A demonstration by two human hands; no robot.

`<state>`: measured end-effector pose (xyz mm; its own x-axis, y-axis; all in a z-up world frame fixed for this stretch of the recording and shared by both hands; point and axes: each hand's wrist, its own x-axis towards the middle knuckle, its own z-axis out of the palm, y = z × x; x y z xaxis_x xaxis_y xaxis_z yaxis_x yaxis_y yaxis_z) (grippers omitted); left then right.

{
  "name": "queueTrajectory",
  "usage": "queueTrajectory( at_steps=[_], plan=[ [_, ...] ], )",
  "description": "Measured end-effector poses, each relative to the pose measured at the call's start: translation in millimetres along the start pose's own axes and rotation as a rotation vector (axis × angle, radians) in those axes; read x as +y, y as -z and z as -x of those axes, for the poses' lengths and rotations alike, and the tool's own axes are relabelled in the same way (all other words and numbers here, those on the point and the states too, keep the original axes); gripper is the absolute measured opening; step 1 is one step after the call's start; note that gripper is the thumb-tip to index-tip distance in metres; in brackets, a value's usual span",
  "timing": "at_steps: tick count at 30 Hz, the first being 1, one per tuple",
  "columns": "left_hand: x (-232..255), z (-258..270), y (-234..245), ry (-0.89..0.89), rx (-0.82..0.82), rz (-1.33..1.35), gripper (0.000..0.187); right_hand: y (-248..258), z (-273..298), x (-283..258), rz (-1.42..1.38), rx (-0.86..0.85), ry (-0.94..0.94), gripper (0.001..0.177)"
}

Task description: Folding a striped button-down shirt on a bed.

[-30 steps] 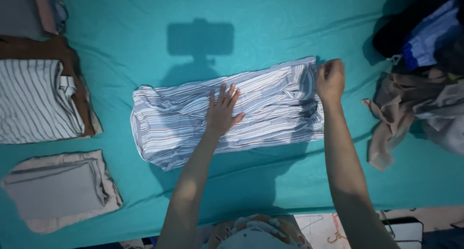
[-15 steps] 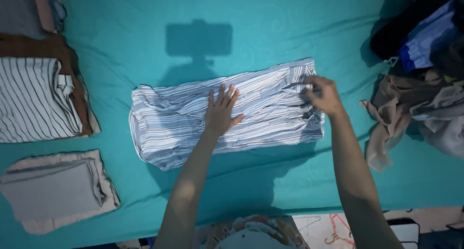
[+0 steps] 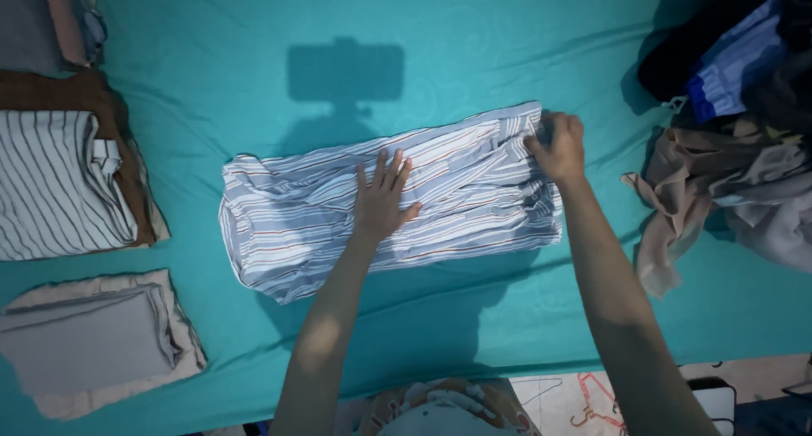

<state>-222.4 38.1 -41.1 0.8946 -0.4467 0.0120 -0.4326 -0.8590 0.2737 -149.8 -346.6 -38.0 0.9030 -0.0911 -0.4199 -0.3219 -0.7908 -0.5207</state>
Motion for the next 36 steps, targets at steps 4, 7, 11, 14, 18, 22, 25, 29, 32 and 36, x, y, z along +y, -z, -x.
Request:
queueTrajectory(
  at_steps=[4,7,11,14,18,22,25,29,32,36],
  plan=[
    [72.3,-4.0,-16.5,-0.058,-0.102,0.272,0.093,-24.0,-14.8,22.2,0.025,0.369,0.215,0.062],
    [165.9,-5.4,-56.2,-0.228,0.106,0.208,0.085,-30.9,-19.0,25.1,0.121,0.330,0.298,0.065],
    [229.1,-8.8,-75.4,-0.079,0.122,-0.071,0.087,-18.1,-9.8,-19.9,-0.048,0.111,0.162,0.061],
    [220.6,-28.1,-44.8,-0.018,-0.144,0.112,0.096,-3.3,0.0,-50.6,-0.285,0.025,0.016,0.075],
    [218.1,-24.5,-66.0,-0.026,-0.136,0.325,0.102,-17.1,-14.2,-18.1,-0.139,-0.051,-0.043,0.068],
    [210.8,-20.9,-66.3,-0.027,-0.004,0.389,0.080,-19.8,-17.7,-16.2,-0.520,0.073,0.424,0.069],
    [198.3,-15.5,-52.4,-0.039,0.009,0.215,0.084,-6.9,-15.6,-38.7,-0.634,0.076,0.476,0.072],
    [180.1,12.8,-37.1,0.166,0.460,1.865,0.069,11.3,16.0,-140.9,-0.542,0.059,0.607,0.072],
    [167.9,71.6,-191.4,0.461,0.833,2.623,0.059,-22.5,51.3,-241.2,-0.290,0.254,0.708,0.070],
    [75.3,112.3,-102.5,0.334,1.099,2.715,0.061,-106.7,97.2,-363.9,-0.303,0.117,0.549,0.068]
  ],
)
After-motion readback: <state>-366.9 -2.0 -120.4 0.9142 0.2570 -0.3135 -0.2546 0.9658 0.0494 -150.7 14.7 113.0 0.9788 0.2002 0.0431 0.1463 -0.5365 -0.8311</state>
